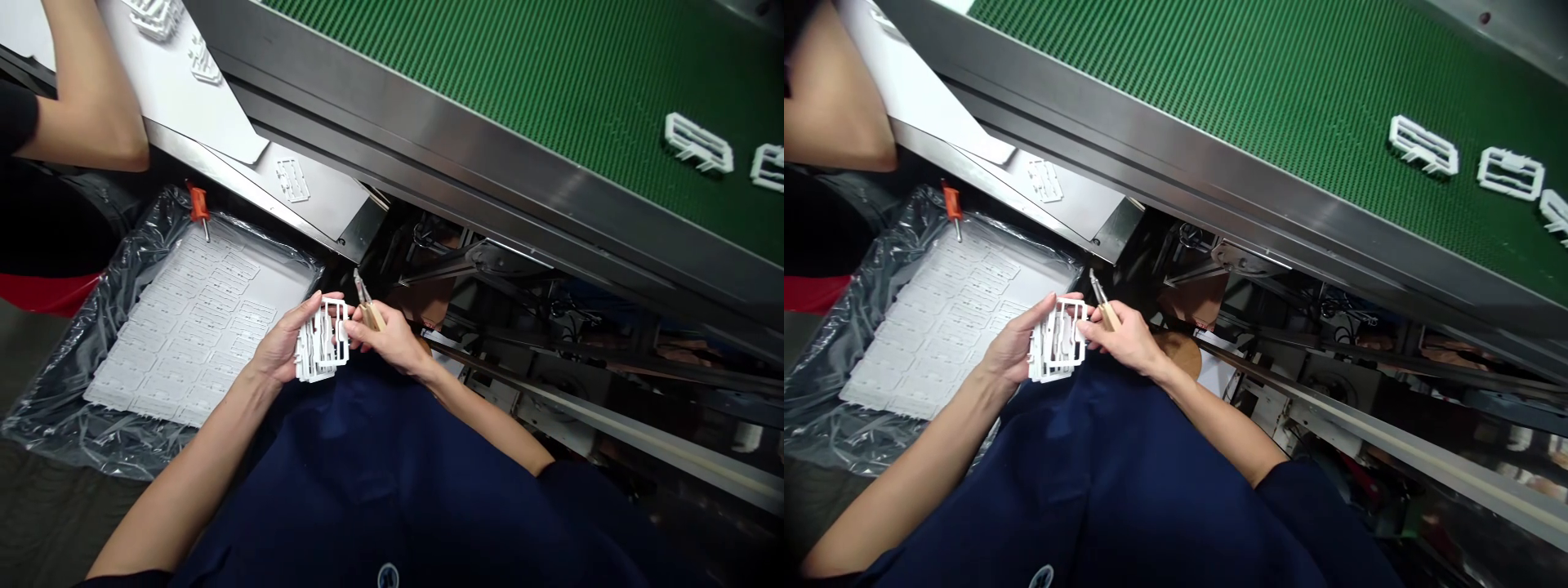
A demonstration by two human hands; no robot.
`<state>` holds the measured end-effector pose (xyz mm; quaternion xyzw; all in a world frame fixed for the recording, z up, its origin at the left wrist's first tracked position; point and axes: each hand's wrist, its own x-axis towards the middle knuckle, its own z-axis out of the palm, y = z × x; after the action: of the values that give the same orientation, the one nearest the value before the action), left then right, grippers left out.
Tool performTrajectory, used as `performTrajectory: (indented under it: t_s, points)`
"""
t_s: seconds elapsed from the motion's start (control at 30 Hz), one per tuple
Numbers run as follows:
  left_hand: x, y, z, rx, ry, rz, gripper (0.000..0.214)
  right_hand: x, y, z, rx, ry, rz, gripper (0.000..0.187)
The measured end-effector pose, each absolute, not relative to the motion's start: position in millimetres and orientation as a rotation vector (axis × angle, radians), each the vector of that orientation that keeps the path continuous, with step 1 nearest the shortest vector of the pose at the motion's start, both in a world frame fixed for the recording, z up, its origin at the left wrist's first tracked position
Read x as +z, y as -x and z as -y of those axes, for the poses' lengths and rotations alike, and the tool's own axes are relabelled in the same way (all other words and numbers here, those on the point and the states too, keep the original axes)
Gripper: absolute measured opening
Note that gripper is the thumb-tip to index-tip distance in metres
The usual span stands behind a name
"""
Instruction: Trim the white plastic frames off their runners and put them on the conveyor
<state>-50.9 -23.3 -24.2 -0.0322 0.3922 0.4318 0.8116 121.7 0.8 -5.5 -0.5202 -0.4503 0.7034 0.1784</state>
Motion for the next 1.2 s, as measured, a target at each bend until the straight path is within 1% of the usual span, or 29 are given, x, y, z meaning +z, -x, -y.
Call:
performTrajectory:
  t_s: [0.07,0.17,0.3,0.43,0.57,0.63,0.73,0.83,0.93,1.03,1.1,1.13,1.2]
  points:
    - [-26,49,24,0.969,0.064,-0.823,0.025,-7,-113,3,1.975,1.435,1.237,0.033]
    - [-26,47,26,0.997,0.095,-0.823,0.027,-7,-114,2,1.947,1.388,1.175,0.033]
    - [-25,44,27,1.013,0.151,-0.798,0.033,5,-129,-8,1.847,1.388,1.259,0.027]
    - [-29,42,27,1.012,0.122,-0.807,0.034,23,-137,-12,1.542,1.467,1.678,0.017]
    - [-39,35,24,1.011,0.142,-0.830,0.028,25,-121,-2,1.102,1.389,2.271,0.021]
    - [-43,29,25,0.997,0.164,-0.870,0.025,18,-109,6,0.978,1.320,2.526,0.022]
    - [-48,23,29,0.985,0.178,-0.954,0.024,3,-95,17,0.997,1.284,2.673,0.023]
    - [-53,21,34,0.968,0.196,-0.949,0.022,-9,-91,22,1.078,1.336,2.599,0.022]
    - [-56,22,34,0.949,0.146,-0.889,0.021,-15,-90,21,1.071,1.431,2.542,0.023]
    - [-56,23,31,0.897,0.085,-0.864,0.019,-19,-88,22,1.018,1.464,2.492,0.029]
    - [-57,24,27,0.851,0.048,-0.923,0.018,-23,-87,21,1.041,1.444,2.480,0.033]
    - [-59,24,25,0.792,0.025,-0.961,0.019,-25,-88,19,1.082,1.448,2.479,0.035]
    - [-64,26,20,0.665,-0.062,-0.992,0.031,-23,-94,11,1.218,1.469,2.460,0.038]
